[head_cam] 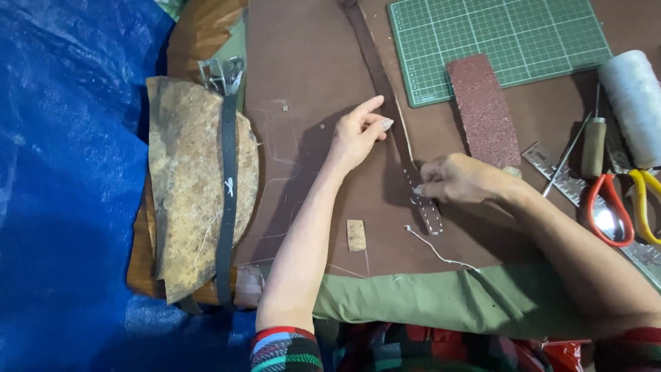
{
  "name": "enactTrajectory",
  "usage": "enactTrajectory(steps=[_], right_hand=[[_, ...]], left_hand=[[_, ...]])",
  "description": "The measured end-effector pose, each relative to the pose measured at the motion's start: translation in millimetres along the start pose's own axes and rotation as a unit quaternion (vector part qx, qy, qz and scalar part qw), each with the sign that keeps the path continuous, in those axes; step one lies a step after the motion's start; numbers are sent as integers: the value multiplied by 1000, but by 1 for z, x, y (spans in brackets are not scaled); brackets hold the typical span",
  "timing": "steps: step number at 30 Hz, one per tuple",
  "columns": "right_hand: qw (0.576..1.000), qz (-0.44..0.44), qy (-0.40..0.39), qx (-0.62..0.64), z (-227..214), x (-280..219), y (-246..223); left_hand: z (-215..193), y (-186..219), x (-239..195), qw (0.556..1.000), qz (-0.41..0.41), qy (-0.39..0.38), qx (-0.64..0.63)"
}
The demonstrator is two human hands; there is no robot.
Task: Sanding a leather strap to smooth the edges and surface, followed by attaching a metal buckle.
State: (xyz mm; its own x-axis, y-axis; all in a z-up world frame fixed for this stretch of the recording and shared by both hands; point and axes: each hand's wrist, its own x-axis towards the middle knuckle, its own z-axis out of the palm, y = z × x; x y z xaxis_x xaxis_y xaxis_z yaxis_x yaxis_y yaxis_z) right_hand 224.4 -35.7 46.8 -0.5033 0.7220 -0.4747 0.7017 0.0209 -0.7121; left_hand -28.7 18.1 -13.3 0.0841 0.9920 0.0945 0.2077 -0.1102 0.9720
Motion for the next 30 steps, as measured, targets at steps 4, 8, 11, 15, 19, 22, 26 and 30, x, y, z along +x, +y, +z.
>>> enactTrajectory(steps=[4, 8, 11, 15, 19, 22, 26, 30], right_hand=[[1000, 7, -5, 1, -7, -1, -16], [1000, 17, 14, 0, -3, 1, -13], [998, 25, 41, 37, 0, -8, -19], [990, 102, 89, 28, 3, -37, -69], [992, 83, 87, 34, 8, -30, -48], [991, 74, 93, 56, 10, -28, -42], [993, 24, 116, 22, 17, -27, -29], [985, -13, 146, 88, 25, -30, -24]], left_hand=[[4, -5, 1, 999, 4, 17, 36], [14, -14, 3, 994, 27, 52, 96], [13, -12, -2, 993, 38, 54, 97], [-9, 70, -47, 982, -8, -13, 189], [-53, 111, -147, 985, 48, 27, 166], [-95, 107, -229, 975, -44, 214, 25], [-165, 24, -333, 865, 29, 500, 38], [-201, 1, -394, 794, -22, 607, -34]])
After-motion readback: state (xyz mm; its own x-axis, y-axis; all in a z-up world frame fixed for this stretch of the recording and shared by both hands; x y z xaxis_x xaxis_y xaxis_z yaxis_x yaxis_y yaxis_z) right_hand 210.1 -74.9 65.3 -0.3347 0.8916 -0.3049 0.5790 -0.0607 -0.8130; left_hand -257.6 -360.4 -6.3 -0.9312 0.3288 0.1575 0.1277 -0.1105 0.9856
